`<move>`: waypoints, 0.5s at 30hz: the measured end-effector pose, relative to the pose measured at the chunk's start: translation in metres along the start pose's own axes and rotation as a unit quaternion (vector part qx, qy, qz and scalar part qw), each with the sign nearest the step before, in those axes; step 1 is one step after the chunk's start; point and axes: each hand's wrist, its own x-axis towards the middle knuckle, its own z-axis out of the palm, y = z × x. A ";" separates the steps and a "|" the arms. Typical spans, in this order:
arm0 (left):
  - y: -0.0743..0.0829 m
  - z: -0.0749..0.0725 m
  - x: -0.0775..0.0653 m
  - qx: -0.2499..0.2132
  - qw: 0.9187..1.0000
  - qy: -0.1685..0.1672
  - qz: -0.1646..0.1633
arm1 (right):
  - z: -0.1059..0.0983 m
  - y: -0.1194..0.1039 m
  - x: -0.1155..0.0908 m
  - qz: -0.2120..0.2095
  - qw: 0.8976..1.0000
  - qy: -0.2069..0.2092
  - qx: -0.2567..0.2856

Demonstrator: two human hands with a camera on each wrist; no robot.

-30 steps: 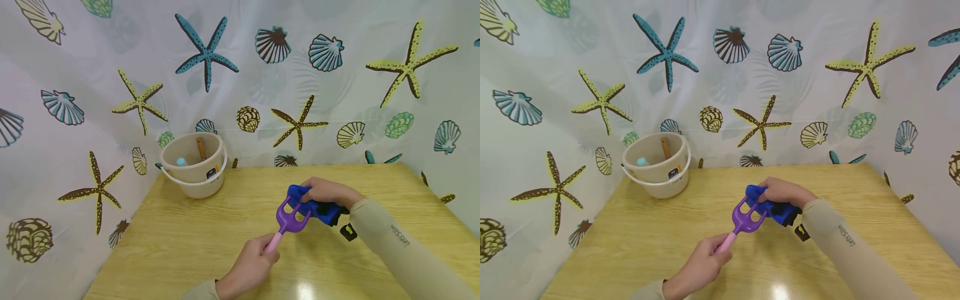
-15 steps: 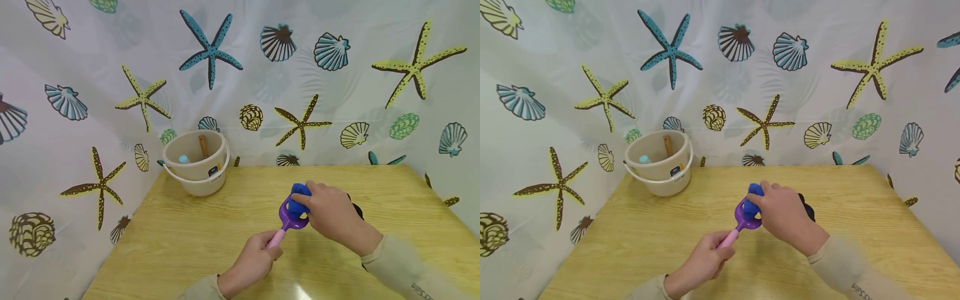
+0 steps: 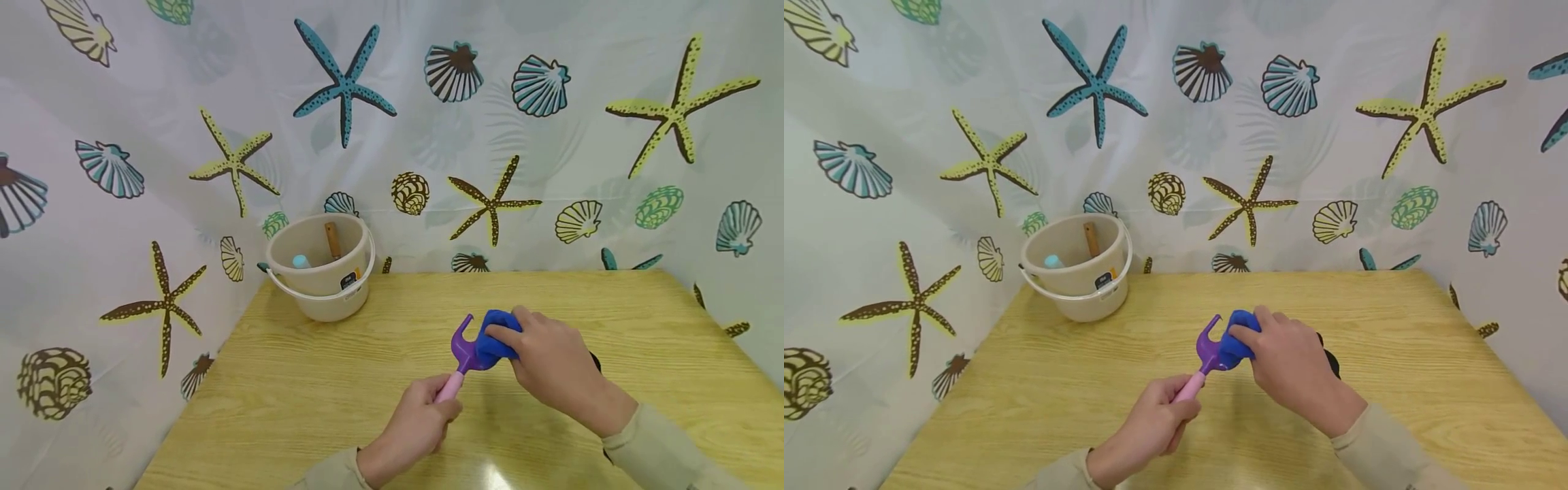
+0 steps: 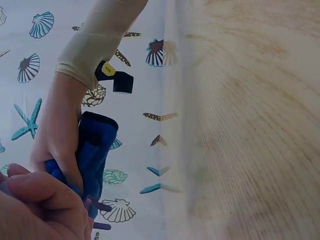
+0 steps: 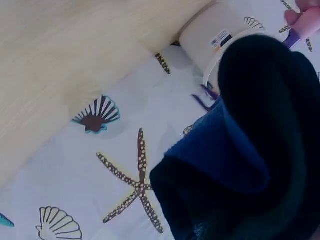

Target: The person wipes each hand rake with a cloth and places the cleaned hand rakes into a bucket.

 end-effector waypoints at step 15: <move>0.011 -0.005 0.010 -0.022 0.999 0.031 0.014 | -0.001 -0.020 0.000 0.023 0.995 0.003 0.100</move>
